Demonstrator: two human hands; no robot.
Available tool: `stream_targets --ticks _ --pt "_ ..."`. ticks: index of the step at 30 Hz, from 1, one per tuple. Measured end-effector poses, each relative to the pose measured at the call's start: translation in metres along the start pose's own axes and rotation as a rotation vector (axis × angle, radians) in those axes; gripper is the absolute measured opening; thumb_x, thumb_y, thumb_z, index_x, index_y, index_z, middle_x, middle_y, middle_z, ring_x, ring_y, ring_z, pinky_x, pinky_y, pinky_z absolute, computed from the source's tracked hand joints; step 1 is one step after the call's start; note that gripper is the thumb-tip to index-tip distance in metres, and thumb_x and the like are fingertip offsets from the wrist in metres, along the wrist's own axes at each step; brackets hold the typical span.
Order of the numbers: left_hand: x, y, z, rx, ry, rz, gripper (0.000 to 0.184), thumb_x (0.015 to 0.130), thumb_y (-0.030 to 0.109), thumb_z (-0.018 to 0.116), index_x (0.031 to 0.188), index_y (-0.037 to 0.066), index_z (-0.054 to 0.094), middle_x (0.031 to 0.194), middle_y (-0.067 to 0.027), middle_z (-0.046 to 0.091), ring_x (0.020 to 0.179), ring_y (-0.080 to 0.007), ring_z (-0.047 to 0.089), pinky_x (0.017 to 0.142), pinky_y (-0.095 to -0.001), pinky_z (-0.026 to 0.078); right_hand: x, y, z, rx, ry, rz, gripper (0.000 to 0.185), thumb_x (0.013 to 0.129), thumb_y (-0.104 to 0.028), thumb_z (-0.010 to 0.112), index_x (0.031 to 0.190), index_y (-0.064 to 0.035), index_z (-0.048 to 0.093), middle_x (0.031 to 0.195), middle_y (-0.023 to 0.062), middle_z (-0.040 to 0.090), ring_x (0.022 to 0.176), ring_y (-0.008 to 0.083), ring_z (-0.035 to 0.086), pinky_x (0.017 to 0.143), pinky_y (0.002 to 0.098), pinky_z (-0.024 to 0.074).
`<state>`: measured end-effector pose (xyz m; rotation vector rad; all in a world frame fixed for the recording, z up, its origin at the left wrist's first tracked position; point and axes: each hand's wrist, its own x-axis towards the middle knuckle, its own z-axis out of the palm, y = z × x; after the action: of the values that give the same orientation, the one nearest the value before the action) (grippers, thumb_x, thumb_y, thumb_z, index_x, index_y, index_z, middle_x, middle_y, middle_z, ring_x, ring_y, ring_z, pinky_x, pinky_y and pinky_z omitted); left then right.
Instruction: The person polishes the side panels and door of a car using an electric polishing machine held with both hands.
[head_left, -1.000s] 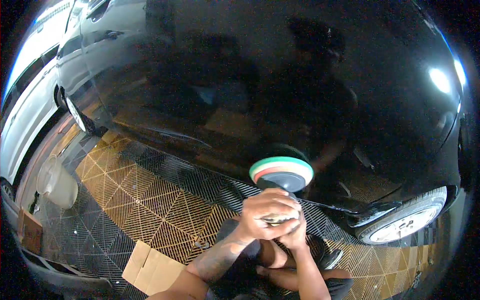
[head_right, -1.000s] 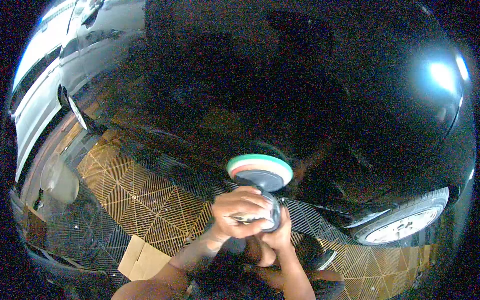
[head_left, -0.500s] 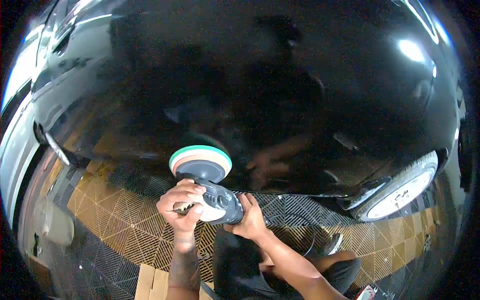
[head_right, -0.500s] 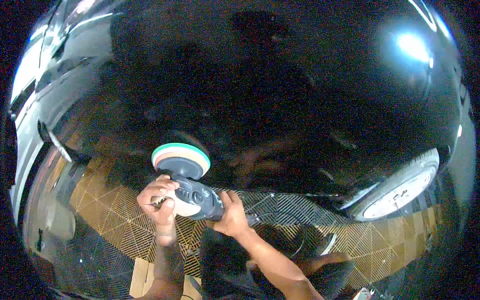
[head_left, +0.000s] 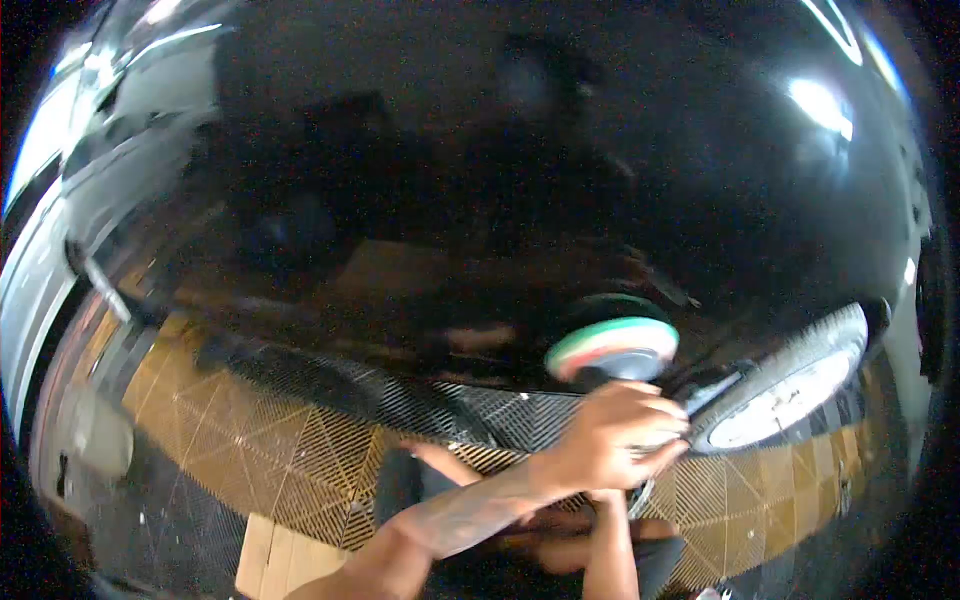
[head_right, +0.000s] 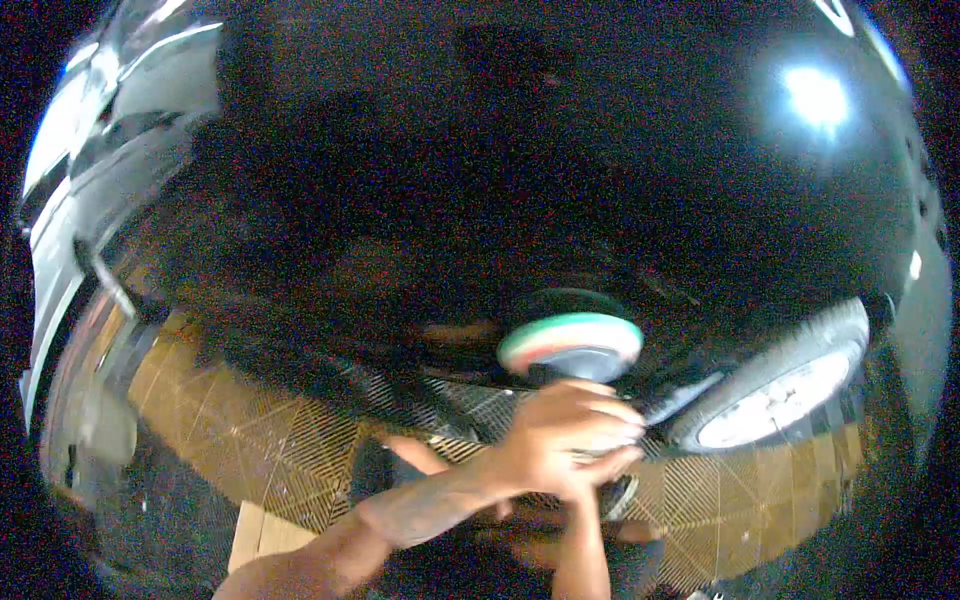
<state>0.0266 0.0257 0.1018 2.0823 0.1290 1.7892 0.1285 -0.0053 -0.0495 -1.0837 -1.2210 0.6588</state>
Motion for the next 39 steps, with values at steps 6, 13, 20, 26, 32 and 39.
stream_targets --ticks 6,13,20,26,32,39 --pt "0.02 -0.012 0.053 -0.179 -0.331 0.042 0.059 0.07 0.018 0.084 0.123 0.006 0.061 0.13 -0.0116 0.06 0.123 -0.0373 0.054 0.102 -0.0508 0.048 -0.009 0.014 -0.045 0.099 0.103 0.084 0.07 0.057 -0.033 0.089 0.114 -0.0032 0.061 0.108 0.0144 0.065 0.101 0.0321 0.064 0.091 0.0427 0.0521" --pt "0.015 -0.007 -0.023 -0.112 -0.047 0.137 0.038 0.077 0.013 0.082 0.111 0.006 0.068 0.111 -0.0095 0.07 0.104 -0.0333 0.068 0.096 -0.0468 0.054 -0.006 -0.012 0.012 0.137 0.035 0.057 0.07 0.058 -0.032 0.089 0.116 -0.0034 0.061 0.11 0.0137 0.066 0.103 0.0297 0.065 0.092 0.0414 0.0527" --pt "0.004 0.014 -0.163 0.013 0.121 0.082 0.035 0.07 0.009 0.087 0.101 0.002 0.072 0.098 -0.0141 0.074 0.089 -0.0308 0.073 0.084 -0.0427 0.056 0.008 -0.063 0.125 0.156 -0.146 -0.021 0.07 0.059 -0.031 0.089 0.118 -0.0037 0.061 0.113 0.0129 0.067 0.105 0.0273 0.066 0.092 0.04 0.0534" --pt "-0.038 -0.004 -0.264 0.132 0.341 0.089 0.031 0.078 0.021 0.082 0.101 0.003 0.07 0.091 -0.0175 0.076 0.091 -0.0307 0.075 0.09 -0.0463 0.055 0.022 -0.059 0.2 -0.282 -0.306 -0.239 0.067 0.052 -0.023 0.091 0.106 0.0014 0.059 0.098 0.0199 0.063 0.091 0.0392 0.063 0.083 0.0459 0.053" --pt "-0.036 0.002 -0.341 0.258 0.62 0.082 0.035 0.086 0.033 0.073 0.103 0.004 0.063 0.089 -0.0163 0.074 0.085 -0.0304 0.074 0.095 -0.0486 0.052 0.041 -0.104 0.256 -0.397 -0.486 -0.29 0.07 0.055 -0.021 0.088 0.109 0.0048 0.053 0.104 0.0277 0.061 0.098 0.047 0.062 0.088 0.0501 0.0535" --pt "0.02 0.033 -0.307 0.262 0.43 0.046 0.032 0.081 0.024 0.075 0.1 0.0 0.065 0.09 -0.019 0.075 0.086 -0.0278 0.073 0.096 -0.0449 0.051 0.044 -0.127 0.234 -0.232 -0.419 -0.198 0.068 0.054 -0.024 0.088 0.106 0.0036 0.054 0.094 0.025 0.066 0.089 0.0464 0.066 0.081 0.0488 0.0553"
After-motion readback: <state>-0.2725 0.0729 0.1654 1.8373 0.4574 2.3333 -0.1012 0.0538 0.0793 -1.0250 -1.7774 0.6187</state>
